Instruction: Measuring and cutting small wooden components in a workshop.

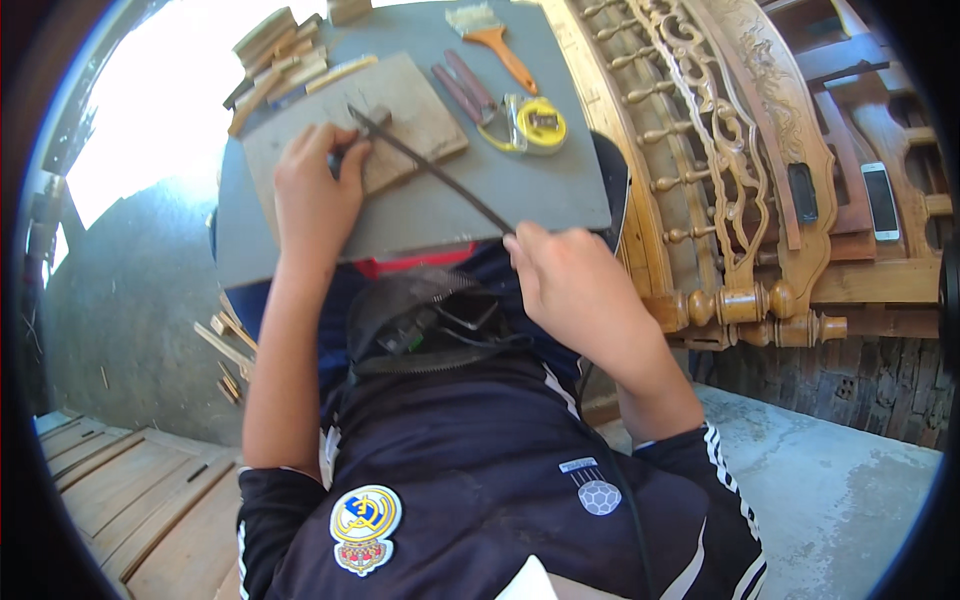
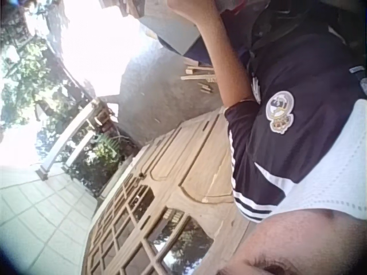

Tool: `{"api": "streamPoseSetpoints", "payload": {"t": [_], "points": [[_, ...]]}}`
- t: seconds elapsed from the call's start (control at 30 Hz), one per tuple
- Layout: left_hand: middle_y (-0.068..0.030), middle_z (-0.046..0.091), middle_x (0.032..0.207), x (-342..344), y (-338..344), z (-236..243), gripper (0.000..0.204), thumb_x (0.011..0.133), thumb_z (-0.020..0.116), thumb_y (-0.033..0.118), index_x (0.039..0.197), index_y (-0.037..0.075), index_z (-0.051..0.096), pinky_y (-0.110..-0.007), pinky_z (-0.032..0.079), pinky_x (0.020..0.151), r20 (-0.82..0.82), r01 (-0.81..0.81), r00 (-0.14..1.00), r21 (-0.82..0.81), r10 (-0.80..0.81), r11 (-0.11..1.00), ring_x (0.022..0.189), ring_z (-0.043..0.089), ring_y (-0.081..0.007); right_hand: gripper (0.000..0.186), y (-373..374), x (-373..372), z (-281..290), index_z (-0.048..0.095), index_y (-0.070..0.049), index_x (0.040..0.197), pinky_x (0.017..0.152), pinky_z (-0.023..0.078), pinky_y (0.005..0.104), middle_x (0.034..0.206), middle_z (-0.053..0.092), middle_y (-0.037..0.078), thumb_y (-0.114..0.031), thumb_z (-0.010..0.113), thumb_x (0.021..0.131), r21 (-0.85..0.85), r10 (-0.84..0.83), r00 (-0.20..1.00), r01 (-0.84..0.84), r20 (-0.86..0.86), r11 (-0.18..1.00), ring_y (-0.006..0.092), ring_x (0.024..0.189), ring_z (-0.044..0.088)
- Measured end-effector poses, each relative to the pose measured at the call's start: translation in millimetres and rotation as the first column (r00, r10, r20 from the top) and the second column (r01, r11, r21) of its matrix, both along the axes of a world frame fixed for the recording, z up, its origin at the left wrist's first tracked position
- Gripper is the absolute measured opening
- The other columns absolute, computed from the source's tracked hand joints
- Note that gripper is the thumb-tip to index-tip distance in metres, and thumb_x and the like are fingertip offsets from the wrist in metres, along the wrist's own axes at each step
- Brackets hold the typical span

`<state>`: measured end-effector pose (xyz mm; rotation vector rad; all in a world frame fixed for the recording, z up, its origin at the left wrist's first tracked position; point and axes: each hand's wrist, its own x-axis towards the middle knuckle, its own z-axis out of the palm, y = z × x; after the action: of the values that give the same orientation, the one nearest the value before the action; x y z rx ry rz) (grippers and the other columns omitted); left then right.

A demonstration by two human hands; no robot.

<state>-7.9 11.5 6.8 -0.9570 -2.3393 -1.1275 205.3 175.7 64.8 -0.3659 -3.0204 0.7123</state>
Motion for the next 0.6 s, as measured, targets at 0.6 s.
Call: {"api": "streamPoseSetpoints", "payload": {"t": [0.6], "points": [[-0.0140, 0.065, 0.097, 9.0, -3.5, -5.4, 0.013, 0.086, 0.073, 0.010, 0.095, 0.003, 0.067, -0.047, 0.049, 0.087, 0.002, -0.026, 1.000, -0.005, 0.026, 1.000, 0.096, 0.061, -0.0370, 0.057, -9.1, 12.7, -47.4, 0.061, -0.010, 0.142, 0.066, 0.057, 0.0387, 0.092, 0.063, 0.010, 0.000, 0.068, 0.087, 0.090, 0.117, 0.880, -0.085, -0.460, 0.992, 0.0288, 0.075, 0.068]]}}
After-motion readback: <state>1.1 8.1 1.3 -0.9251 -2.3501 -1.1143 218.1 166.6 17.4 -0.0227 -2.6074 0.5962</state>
